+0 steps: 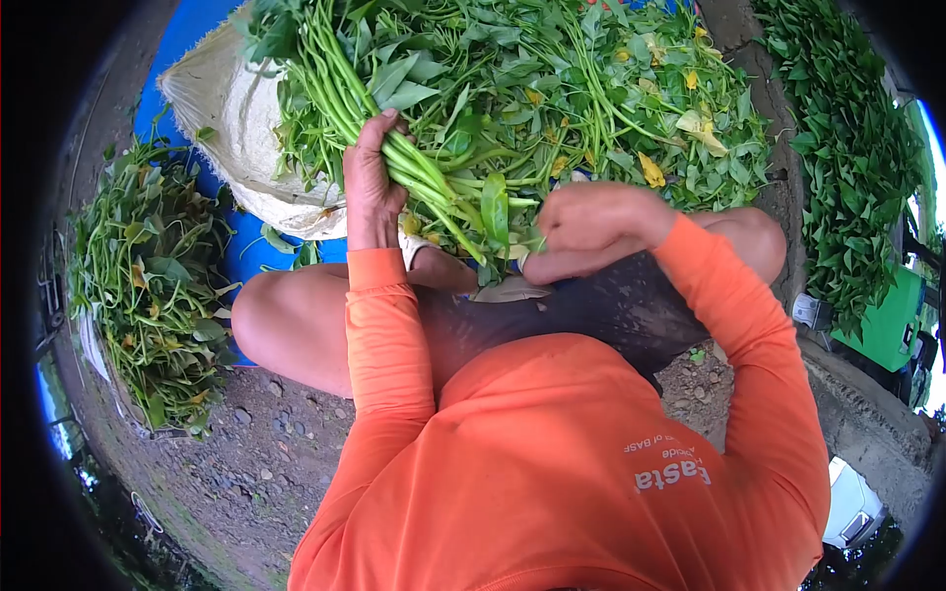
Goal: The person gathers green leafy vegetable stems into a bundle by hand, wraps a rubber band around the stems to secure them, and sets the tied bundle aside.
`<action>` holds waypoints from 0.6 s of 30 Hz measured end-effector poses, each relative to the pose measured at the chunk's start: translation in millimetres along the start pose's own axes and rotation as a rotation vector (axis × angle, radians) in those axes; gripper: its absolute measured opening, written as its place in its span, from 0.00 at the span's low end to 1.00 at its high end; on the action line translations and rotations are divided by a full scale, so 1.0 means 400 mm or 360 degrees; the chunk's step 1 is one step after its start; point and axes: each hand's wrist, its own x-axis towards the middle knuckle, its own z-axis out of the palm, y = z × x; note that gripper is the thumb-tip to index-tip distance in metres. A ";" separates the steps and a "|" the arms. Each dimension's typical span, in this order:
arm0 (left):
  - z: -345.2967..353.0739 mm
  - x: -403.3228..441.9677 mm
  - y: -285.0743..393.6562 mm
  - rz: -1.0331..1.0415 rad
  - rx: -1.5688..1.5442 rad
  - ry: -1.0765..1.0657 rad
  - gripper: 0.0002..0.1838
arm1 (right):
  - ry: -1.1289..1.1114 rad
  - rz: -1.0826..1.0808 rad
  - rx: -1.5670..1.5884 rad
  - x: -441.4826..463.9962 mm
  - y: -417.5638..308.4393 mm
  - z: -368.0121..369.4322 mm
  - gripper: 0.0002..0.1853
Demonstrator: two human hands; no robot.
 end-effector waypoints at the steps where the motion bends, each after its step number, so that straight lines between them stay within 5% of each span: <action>1: -0.012 0.004 0.010 -0.0051 -0.0129 -0.0038 0.09 | 0.0235 0.0134 0.0215 -0.044 0.056 -0.011 0.14; 3: -0.010 0.007 0.023 -0.0027 -0.0310 -0.0073 0.09 | 0.0703 0.0557 0.0767 -0.169 0.164 -0.057 0.13; 5: 0.000 0.004 0.026 -0.0003 -0.0401 -0.0145 0.09 | 0.1072 0.1267 0.1260 -0.264 0.284 -0.071 0.34; 6: 0.001 0.008 0.027 -0.0005 -0.0419 -0.0178 0.10 | 0.0994 0.1689 0.0070 -0.290 0.359 -0.038 0.45; 8: 0.016 0.014 0.023 -0.0008 -0.0388 -0.0236 0.09 | 0.1233 0.1762 -0.0701 -0.310 0.367 -0.001 0.45; 10: 0.035 -0.007 0.016 -0.0076 -0.0361 -0.0241 0.10 | 0.1715 0.0995 0.0333 -0.263 0.224 -0.051 0.38; 12: 0.071 -0.019 0.011 -0.0138 -0.0294 -0.0336 0.10 | 0.1936 0.0261 -0.0044 -0.188 0.090 -0.076 0.26; 14: 0.064 -0.009 -0.018 -0.0184 -0.0236 -0.0387 0.10 | 0.1755 0.0007 0.0413 -0.115 -0.058 -0.089 0.21; 16: 0.071 -0.004 -0.037 -0.0191 -0.0136 -0.0297 0.10 | 0.2101 -0.0555 -0.0005 0.019 -0.076 -0.046 0.14; 18: 0.067 -0.015 -0.036 -0.0344 -0.0173 -0.0348 0.09 | 0.1887 -0.0435 -0.0224 0.040 -0.093 -0.034 0.08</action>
